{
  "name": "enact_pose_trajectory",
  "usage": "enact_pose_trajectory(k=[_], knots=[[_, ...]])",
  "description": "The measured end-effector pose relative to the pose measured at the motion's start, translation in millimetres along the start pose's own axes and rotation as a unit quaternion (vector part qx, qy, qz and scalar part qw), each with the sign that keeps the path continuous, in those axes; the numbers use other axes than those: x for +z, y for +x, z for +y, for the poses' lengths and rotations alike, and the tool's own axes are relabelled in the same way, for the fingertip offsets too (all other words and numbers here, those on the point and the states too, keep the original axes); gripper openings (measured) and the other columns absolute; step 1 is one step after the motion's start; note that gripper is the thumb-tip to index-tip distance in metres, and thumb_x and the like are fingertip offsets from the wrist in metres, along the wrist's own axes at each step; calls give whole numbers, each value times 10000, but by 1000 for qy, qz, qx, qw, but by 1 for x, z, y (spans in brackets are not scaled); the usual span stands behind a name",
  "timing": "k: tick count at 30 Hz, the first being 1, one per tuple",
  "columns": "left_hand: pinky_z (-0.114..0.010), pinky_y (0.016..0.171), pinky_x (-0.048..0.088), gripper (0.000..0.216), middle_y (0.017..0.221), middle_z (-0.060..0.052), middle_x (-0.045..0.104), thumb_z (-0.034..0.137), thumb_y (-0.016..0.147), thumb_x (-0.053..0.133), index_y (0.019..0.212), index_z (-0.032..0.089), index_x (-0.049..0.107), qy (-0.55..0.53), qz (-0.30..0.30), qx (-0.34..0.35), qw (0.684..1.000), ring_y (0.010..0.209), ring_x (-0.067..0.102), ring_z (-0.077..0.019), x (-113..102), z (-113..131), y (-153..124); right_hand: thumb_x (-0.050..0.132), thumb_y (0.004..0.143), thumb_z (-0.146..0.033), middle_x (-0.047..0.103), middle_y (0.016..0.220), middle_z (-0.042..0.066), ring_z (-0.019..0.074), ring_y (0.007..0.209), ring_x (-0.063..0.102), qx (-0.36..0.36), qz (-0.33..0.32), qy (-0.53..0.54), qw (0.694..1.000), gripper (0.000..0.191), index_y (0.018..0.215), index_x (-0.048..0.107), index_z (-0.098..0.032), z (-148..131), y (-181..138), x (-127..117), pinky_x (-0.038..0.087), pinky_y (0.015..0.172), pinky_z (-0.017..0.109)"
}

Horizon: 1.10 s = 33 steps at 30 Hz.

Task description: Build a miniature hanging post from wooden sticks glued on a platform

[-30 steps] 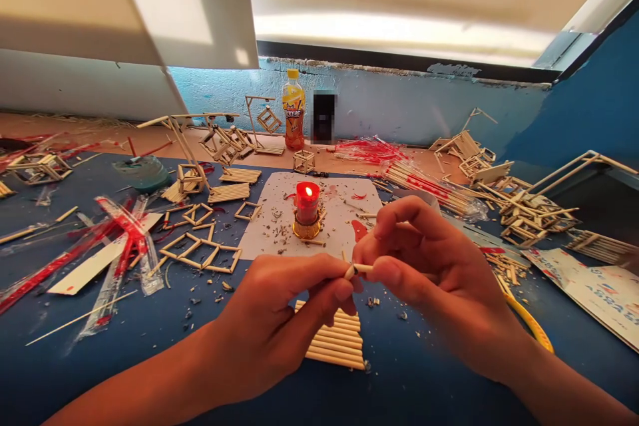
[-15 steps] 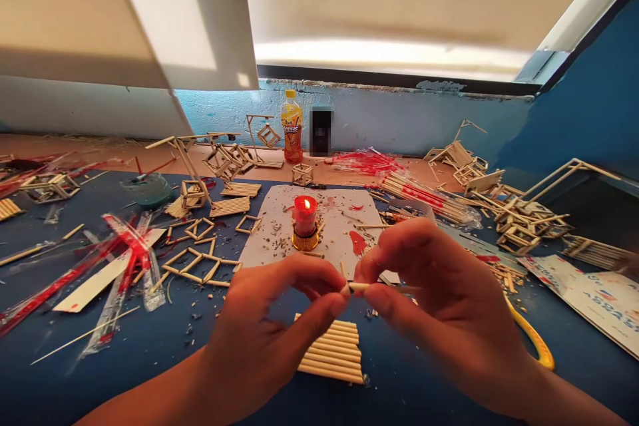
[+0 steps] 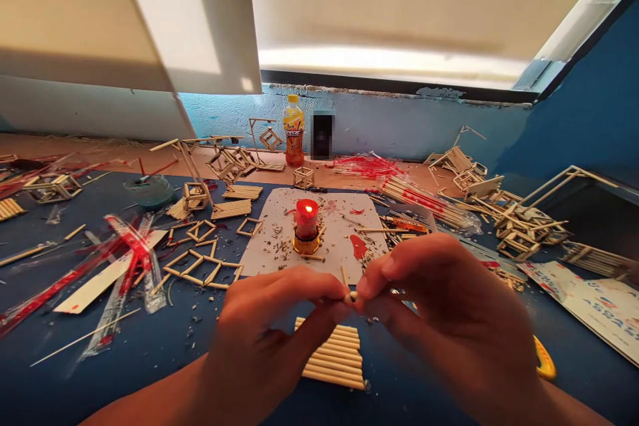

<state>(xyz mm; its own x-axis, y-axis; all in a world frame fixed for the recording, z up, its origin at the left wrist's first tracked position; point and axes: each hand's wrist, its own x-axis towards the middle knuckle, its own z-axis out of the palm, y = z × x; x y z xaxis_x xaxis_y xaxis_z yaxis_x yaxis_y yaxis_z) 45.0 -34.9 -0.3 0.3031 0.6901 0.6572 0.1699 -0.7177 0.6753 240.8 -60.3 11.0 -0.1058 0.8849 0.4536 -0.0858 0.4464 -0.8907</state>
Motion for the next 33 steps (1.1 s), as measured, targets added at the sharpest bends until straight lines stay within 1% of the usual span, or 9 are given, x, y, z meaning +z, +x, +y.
enact_pose_trajectory(k=[6,12,14,18,20,23,26,29,33], knots=[[-173,599,567,229,815,9,814,53,906,744,1024,248,723,12,-8,40,999,612,730,-115,0,-4,-4,768,909,-85,749,897,-56,87,814,772,10,1,-15,1000,279,1023,711,-333,1,0,1,663,788,146],[-177,576,548,255,818,16,814,29,893,742,1020,249,719,16,-10,38,999,596,710,-104,0,-2,-7,745,944,-113,741,897,-43,105,803,759,18,-8,-4,1000,250,1038,711,-343,-1,-4,3,665,768,182],[-171,599,559,259,801,38,805,32,884,755,1005,259,728,11,1,15,1000,603,710,-96,0,0,-7,772,941,-164,746,950,-32,130,878,753,9,0,-12,1000,252,1084,717,-364,-3,-3,2,657,840,223],[-202,665,623,185,826,49,792,119,899,784,952,295,767,-79,62,-75,992,722,749,-131,-1,1,-2,802,909,-423,728,1172,16,233,1130,685,-6,70,42,997,284,1159,699,-335,-3,4,-7,585,1033,355],[-211,667,627,91,831,37,779,205,912,801,918,295,787,-113,87,-109,984,746,735,-140,-2,0,1,696,957,-304,736,1146,14,224,1099,688,14,92,83,992,157,1113,681,-313,4,9,-12,588,976,348],[-204,713,601,35,814,29,758,284,902,834,886,292,804,-126,106,-131,978,759,697,-129,-2,-4,4,575,980,-132,755,1066,-8,186,1020,706,68,35,72,994,256,1144,601,-327,16,8,-11,579,896,322],[-193,748,583,36,820,31,760,321,899,842,896,301,812,-165,117,-141,969,778,682,-120,0,-7,4,693,982,-189,742,1100,-21,164,1037,714,108,-36,41,993,302,1192,549,-350,22,2,-1,579,867,288],[-183,725,578,44,799,28,762,314,883,857,875,289,822,-192,119,-158,961,763,677,-116,3,-8,3,832,885,-181,739,1093,-23,151,990,737,121,-28,45,991,404,1157,572,-328,22,0,7,599,798,247],[-194,656,594,49,748,18,770,266,848,877,832,261,832,-198,129,-191,953,702,689,-129,6,-8,3,897,805,-161,773,967,-19,163,889,762,128,-9,75,989,449,1095,578,-287,22,4,9,625,697,240]])
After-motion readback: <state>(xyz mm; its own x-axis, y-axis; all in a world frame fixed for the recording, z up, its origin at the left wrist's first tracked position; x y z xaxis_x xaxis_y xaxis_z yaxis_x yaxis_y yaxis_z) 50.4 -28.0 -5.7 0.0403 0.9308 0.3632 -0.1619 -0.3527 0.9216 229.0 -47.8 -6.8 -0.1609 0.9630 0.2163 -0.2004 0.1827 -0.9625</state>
